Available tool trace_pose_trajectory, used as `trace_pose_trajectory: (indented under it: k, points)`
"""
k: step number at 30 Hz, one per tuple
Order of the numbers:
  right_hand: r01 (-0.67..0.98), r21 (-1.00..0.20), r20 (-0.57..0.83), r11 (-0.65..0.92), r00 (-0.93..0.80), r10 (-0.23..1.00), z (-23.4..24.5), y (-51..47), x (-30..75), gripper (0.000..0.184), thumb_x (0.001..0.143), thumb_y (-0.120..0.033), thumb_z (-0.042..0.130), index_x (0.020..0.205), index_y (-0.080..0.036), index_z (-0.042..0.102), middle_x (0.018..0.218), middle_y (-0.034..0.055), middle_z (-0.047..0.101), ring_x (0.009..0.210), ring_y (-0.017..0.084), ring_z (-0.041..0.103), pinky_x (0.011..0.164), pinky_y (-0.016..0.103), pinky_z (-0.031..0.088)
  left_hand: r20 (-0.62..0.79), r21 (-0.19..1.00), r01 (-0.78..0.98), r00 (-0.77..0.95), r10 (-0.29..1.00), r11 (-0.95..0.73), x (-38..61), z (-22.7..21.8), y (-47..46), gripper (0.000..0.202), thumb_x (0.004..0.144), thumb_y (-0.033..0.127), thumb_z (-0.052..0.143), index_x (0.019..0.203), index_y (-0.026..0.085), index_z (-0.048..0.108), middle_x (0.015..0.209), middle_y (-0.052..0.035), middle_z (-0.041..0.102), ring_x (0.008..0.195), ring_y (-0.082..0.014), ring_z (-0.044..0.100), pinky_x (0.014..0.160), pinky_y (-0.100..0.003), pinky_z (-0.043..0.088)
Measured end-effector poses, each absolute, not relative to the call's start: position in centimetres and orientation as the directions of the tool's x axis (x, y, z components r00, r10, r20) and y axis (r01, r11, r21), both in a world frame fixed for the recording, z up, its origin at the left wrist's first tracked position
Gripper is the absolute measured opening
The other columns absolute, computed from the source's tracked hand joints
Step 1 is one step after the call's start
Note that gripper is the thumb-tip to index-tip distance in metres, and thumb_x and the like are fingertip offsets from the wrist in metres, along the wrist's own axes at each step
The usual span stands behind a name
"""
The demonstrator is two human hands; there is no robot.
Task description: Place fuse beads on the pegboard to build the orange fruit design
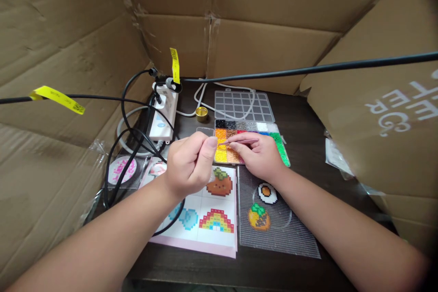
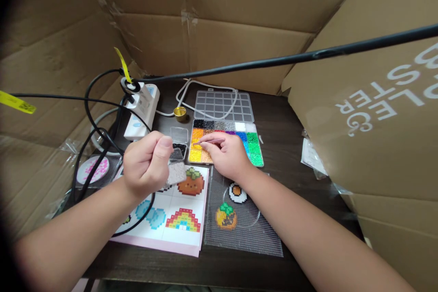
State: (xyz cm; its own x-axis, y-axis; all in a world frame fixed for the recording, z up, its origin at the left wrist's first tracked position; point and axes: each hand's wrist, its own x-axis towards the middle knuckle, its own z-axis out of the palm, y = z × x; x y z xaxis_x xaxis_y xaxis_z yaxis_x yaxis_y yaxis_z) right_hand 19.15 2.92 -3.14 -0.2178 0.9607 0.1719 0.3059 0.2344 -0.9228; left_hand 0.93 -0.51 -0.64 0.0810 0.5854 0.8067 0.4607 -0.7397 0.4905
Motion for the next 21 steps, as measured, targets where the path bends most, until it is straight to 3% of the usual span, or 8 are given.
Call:
trace_pose_trajectory:
  k: [16, 21]
  points:
    - [0.276, -0.944, 0.140, 0.181, -0.160, 0.977, -2.9, 3.0, 19.0, 0.011, 0.077, -0.024, 0.067, 0.080, -0.017, 0.075, 0.082, 0.0071, 0.077, 0.076, 0.020, 0.073, 0.070, 0.032, 0.060, 0.803, 0.495, 0.466, 0.078, 0.591, -0.734, 0.9, -0.8, -0.5, 0.027, 0.091, 0.011, 0.051, 0.065, 0.016, 0.045, 0.050, 0.0050, 0.037, 0.044, -0.0032, 0.033, 0.041, -0.019, 0.028]
    - [0.253, -0.935, 0.229, 0.248, -0.104, 0.968, -1.5, 2.7, 19.3, 0.007, 0.076, -0.022, 0.069, 0.077, -0.018, 0.075, 0.080, 0.0060, 0.077, 0.075, 0.019, 0.073, 0.070, 0.031, 0.060, 0.817, 0.473, 0.473, 0.081, 0.571, -0.744, 0.9, -0.6, -0.5, 0.030, 0.091, 0.012, 0.051, 0.064, 0.017, 0.041, 0.050, 0.0055, 0.034, 0.043, -0.0037, 0.032, 0.040, -0.020, 0.026]
